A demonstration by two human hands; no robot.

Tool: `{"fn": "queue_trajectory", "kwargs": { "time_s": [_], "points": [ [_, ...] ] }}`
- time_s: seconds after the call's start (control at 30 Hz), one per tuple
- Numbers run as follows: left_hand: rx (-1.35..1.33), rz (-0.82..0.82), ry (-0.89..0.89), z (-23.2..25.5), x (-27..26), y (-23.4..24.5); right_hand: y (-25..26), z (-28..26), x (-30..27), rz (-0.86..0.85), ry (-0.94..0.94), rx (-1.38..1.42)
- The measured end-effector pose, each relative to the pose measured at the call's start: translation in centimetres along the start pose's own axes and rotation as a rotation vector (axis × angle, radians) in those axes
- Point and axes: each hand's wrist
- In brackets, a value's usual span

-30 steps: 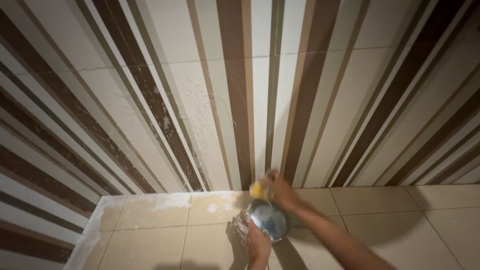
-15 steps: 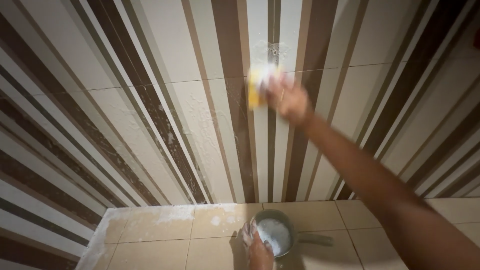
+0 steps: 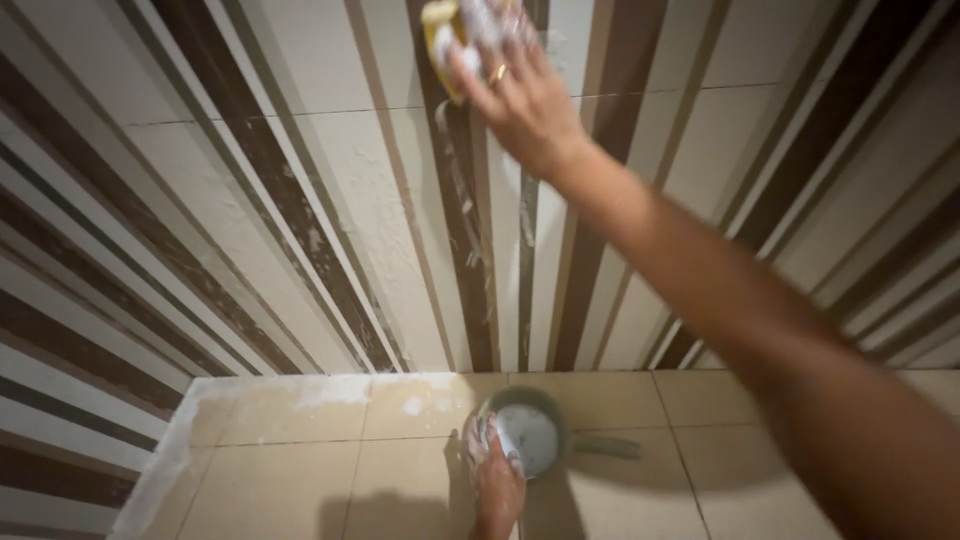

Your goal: The person scrubs the bathroom wall and floor tiles with a sponge and soapy water from a scoop, covering the striped wall and the floor area around the toilet and drain.

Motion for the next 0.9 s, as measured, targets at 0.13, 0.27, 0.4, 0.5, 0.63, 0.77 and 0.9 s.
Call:
{"fn": "queue_trajectory", "kwargs": {
  "time_s": [0.13,0.27,0.4,0.5,0.63,0.77,0.9],
  "points": [
    [0.094,-0.112,0.224,1.5,0.1,0.2,-0.9,-7.2,-7.6,-0.087,0.252,-0.162],
    [0.181,-0.089,0.139,-0.7,-0.9,-0.9,0.2,-10.9,-17.7,-0.606,0.505,0.112],
    [0.210,0.005,0.077,-3.4,-1.7,-1.9,1.0,-4.2,-16.1,-0.224,0.073,0.764],
    [0.233,-0.034,0.004,-3.8,-1.6,-1.5,2.9,3.5,-10.7,-0.228,0.272,-0.023],
    [0.198,-0.052,0.064,-1.6,-1.7,-1.4,3.4,4.9,-9.2,-0.054,-0.100,0.050],
    [0.243,-0.050,0.024,-1.0,-1.7,-1.7,1.0,-3.6,-15.3,-0.200,-0.073,0.397],
    [0.253,-0.023,-0.015,-2.6,-2.4,-2.3,1.4,-10.2,-22.9,-0.471,-0.076,0.859]
  ]
}}
Point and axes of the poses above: each hand's wrist, its own x-axis towards the middle knuckle, its own y-axis out of the back of the hand, z = x × y, and after that the axes turned 8 degrees about y, right-handed
